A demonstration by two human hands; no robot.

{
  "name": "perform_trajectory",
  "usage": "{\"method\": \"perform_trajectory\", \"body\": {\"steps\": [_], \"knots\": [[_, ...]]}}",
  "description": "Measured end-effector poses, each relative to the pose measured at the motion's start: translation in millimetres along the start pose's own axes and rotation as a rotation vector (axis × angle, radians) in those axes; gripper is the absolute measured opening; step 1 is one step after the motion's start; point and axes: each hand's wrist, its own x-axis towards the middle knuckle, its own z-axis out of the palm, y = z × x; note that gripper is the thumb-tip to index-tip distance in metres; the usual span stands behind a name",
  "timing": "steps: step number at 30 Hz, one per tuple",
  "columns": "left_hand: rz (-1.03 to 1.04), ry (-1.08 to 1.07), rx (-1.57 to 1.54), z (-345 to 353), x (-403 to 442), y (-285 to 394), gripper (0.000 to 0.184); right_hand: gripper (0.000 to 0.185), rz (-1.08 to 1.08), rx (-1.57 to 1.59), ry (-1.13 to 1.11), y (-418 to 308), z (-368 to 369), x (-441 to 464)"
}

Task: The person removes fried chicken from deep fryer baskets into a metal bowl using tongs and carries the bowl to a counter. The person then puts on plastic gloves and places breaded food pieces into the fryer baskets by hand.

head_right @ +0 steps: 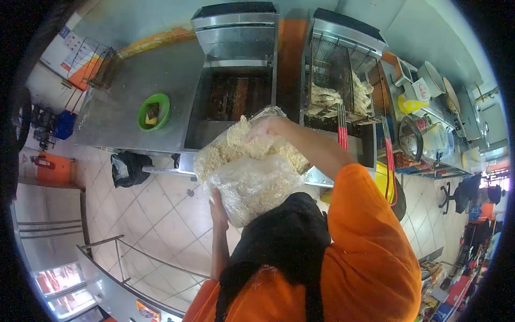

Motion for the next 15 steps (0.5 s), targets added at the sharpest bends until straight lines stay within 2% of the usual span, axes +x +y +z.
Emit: {"method": "perform_trajectory", "body": {"steps": [1, 4, 7, 9, 10, 11, 13, 14, 15], "knots": [[-0.001, -0.014, -0.03, 2, -1, 4, 0.089, 0.073, 0.005, -0.001, 0.062, -5, -5, -19], [-0.045, -0.002, -0.006, -7, 16, -25, 0.09, 0.068, 0.006, -0.021, 0.049, -11, -42, -73], [-0.104, 0.013, -0.005, -9, 22, -37, 0.096, 0.062, -0.247, -0.368, 0.154, 29, -115, -104], [-0.096, 0.008, -0.03, -9, 21, -39, 0.093, 0.06, -0.203, -0.2, 0.257, 40, -159, -143], [-0.072, -0.017, -0.064, -7, 19, -35, 0.09, 0.057, -0.033, 0.055, 0.237, 40, -180, -162], [-0.073, -0.037, -0.132, -3, 9, -16, 0.083, 0.053, -0.024, -0.027, 0.409, 45, -198, -174], [-0.133, -0.029, -0.156, 0, 3, -3, 0.076, 0.048, -0.115, -0.485, 0.598, 98, -252, -165], [-0.12, -0.051, -0.157, -4, 4, -9, 0.077, 0.047, -0.217, -0.864, 0.605, 150, -298, -134], [-0.104, -0.072, -0.158, -10, 7, -19, 0.078, 0.045, -0.174, -0.943, 0.647, 160, -312, -122]]}}
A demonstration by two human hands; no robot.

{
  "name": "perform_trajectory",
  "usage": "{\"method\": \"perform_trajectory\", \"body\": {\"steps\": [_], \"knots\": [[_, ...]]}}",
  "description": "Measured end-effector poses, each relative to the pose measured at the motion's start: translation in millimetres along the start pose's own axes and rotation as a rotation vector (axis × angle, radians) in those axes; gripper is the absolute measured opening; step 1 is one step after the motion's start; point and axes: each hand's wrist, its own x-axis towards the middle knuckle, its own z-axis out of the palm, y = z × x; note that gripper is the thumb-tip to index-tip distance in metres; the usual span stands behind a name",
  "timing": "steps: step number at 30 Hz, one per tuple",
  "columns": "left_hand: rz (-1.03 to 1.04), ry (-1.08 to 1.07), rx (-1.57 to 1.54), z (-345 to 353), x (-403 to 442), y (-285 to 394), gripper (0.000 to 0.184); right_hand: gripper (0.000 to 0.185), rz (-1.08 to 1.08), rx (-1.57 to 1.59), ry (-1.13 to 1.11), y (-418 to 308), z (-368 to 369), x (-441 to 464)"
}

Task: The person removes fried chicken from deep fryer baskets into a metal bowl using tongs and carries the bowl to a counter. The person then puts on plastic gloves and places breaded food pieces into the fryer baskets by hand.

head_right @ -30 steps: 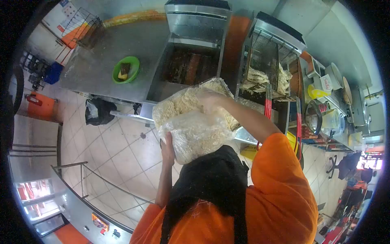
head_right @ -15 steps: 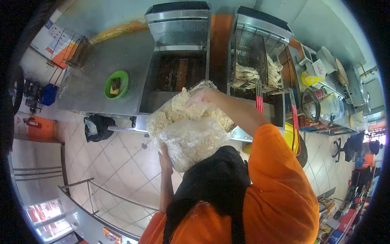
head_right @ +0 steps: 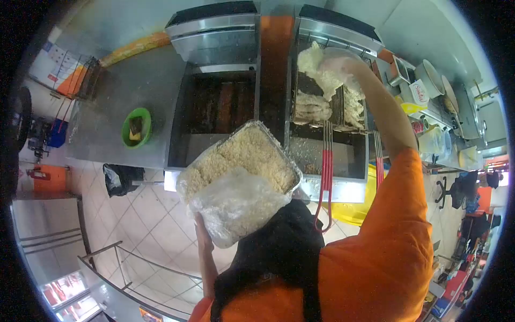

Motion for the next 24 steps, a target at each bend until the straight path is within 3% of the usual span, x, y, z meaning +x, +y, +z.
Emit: {"method": "perform_trajectory", "body": {"steps": [1, 3, 5, 8, 9, 10, 12, 14, 15, 18, 19, 21, 23, 24], "knots": [[0.014, -0.022, 0.002, 6, 0, 8, 0.079, 0.043, 0.028, -0.091, 0.015, 1, -3, 8], [-0.035, -0.047, -0.045, 10, -1, 13, 0.074, 0.037, 0.527, 0.213, -0.038, -17, -1, 33], [-0.043, -0.024, -0.037, 0, 3, 0, 0.073, 0.033, 0.362, 0.01, -0.076, -9, 46, 45], [-0.062, -0.016, -0.087, -5, 7, -10, 0.071, 0.041, 0.411, 0.219, -0.177, -87, 45, 20], [-0.058, -0.009, -0.066, -4, 6, -7, 0.073, 0.043, 0.348, 0.163, -0.286, -98, 53, 19], [-0.055, 0.001, -0.047, 0, 3, -3, 0.074, 0.035, 0.33, 0.131, -0.152, -108, 59, 12], [-0.059, -0.013, -0.053, 2, 1, -2, 0.076, 0.037, -0.084, -0.363, -0.502, -106, 48, 7], [-0.065, -0.063, -0.098, 1, 3, -2, 0.078, 0.034, -0.182, -0.411, -0.557, -94, 46, 4], [-0.056, -0.043, -0.072, 2, 3, 0, 0.078, 0.034, -0.127, -0.346, -0.561, -94, 30, 1], [-0.039, 0.015, -0.035, 4, 2, 0, 0.078, 0.044, 0.344, 0.143, -0.341, -148, -45, -22], [-0.027, -0.006, -0.048, 4, 1, 0, 0.077, 0.049, 0.352, 0.28, -0.244, -168, -60, -29], [0.001, -0.052, -0.07, 5, 1, 2, 0.077, 0.052, -0.163, 0.555, 0.048, -172, -11, -11], [0.043, -0.067, -0.085, 4, 5, -2, 0.074, 0.037, 0.103, 0.651, -0.213, -251, -60, -31], [0.039, -0.046, -0.066, 2, 5, -3, 0.075, 0.03, -0.071, 0.472, -0.28, -264, -37, -10]]}}
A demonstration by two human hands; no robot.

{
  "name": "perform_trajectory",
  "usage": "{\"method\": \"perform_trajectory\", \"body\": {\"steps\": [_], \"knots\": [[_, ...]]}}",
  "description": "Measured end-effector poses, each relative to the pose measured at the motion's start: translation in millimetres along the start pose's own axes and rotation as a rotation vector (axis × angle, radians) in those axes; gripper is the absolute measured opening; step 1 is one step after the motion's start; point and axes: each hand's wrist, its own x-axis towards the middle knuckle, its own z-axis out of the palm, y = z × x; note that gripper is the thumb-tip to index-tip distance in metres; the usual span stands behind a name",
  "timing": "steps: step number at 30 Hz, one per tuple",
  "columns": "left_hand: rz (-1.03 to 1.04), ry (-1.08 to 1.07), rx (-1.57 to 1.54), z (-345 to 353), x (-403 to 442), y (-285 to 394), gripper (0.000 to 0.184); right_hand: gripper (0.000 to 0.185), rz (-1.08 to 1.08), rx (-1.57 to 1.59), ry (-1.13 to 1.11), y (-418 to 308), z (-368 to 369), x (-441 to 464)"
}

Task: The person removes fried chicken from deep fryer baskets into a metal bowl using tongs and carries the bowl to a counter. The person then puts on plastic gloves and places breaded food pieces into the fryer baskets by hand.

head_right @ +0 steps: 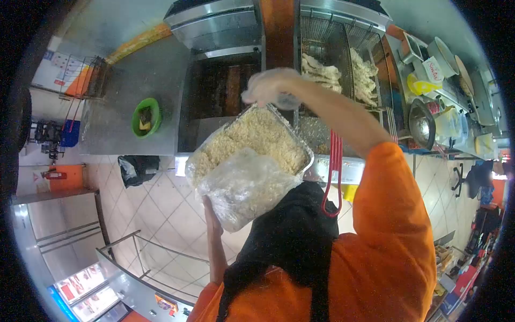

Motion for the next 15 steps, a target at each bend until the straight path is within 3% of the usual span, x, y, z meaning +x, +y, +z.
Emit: {"method": "perform_trajectory", "body": {"steps": [3, 6, 10, 11, 14, 15], "knots": [[0.0, -0.002, 0.045, 4, -2, 7, 0.076, 0.015, -0.056, -0.308, -0.162, 31, 96, 100], [-0.052, 0.094, 0.107, -10, 13, -14, 0.08, 0.01, -0.084, -0.655, -0.224, 12, 132, 100], [0.106, 0.025, 0.181, 9, -8, 16, 0.082, 0.03, -0.009, -0.314, -0.058, 21, 156, 96], [0.051, 0.079, 0.196, 7, -7, 15, 0.084, 0.032, 0.042, -0.182, -0.037, 51, 177, 123], [-0.044, 0.135, 0.24, 16, -15, 30, 0.092, 0.035, 0.239, 0.107, 0.116, 51, 180, 122], [-0.042, 0.14, 0.236, 14, -15, 27, 0.092, 0.035, 0.183, 0.053, 0.149, 51, 184, 118]]}}
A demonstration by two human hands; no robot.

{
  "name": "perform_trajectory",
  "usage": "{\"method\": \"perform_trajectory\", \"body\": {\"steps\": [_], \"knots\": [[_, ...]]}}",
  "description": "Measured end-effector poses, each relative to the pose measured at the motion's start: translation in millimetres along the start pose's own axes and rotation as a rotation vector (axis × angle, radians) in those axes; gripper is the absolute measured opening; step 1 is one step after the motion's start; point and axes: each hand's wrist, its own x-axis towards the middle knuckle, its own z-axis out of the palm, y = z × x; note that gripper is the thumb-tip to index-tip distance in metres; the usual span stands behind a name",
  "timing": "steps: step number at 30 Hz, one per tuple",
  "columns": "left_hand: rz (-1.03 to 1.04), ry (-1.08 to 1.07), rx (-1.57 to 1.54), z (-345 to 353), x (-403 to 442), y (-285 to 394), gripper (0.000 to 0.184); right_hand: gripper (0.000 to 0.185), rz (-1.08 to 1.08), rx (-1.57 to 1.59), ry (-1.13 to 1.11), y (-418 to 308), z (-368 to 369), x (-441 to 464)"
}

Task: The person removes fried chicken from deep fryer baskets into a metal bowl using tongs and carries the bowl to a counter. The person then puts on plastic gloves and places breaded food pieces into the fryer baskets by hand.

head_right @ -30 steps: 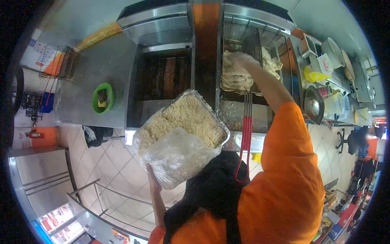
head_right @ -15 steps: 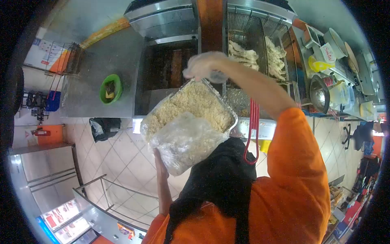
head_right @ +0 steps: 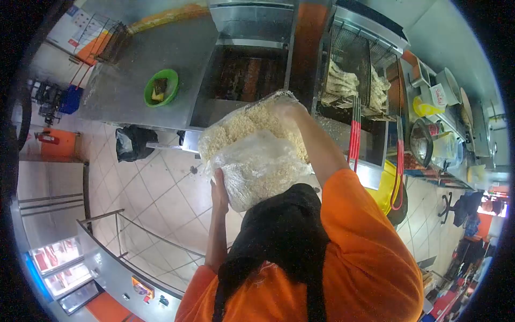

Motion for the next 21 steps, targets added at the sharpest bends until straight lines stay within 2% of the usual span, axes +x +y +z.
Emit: {"method": "perform_trajectory", "body": {"steps": [1, 3, 6, 9, 12, 14, 18, 21], "knots": [[0.003, 0.003, -0.002, -1, 4, -6, 0.092, 0.035, -0.059, -0.048, 0.039, -1, 2, -5], [0.034, -0.005, -0.014, 1, 7, -4, 0.091, 0.032, -0.445, -0.415, 0.07, 13, 7, -4], [0.069, -0.023, -0.031, 2, 2, 2, 0.089, 0.028, -0.174, -0.458, -0.017, -24, -29, -28], [0.075, -0.032, -0.008, 0, 2, 2, 0.086, 0.021, -0.036, -0.526, -0.012, -27, -2, -2], [0.091, -0.024, 0.014, -1, 2, 3, 0.086, 0.018, -0.095, -0.454, 0.277, -10, 28, 5], [0.086, -0.04, -0.016, 0, 0, 4, 0.086, 0.021, -0.15, -0.487, 0.322, -1, 34, 7], [0.071, 0.02, 0.043, 0, -2, 7, 0.086, 0.032, -0.255, -0.579, 0.161, -14, 21, -12], [0.082, 0.024, 0.016, 0, 5, -6, 0.087, 0.038, -0.226, -0.533, -0.052, -21, 8, -10]]}}
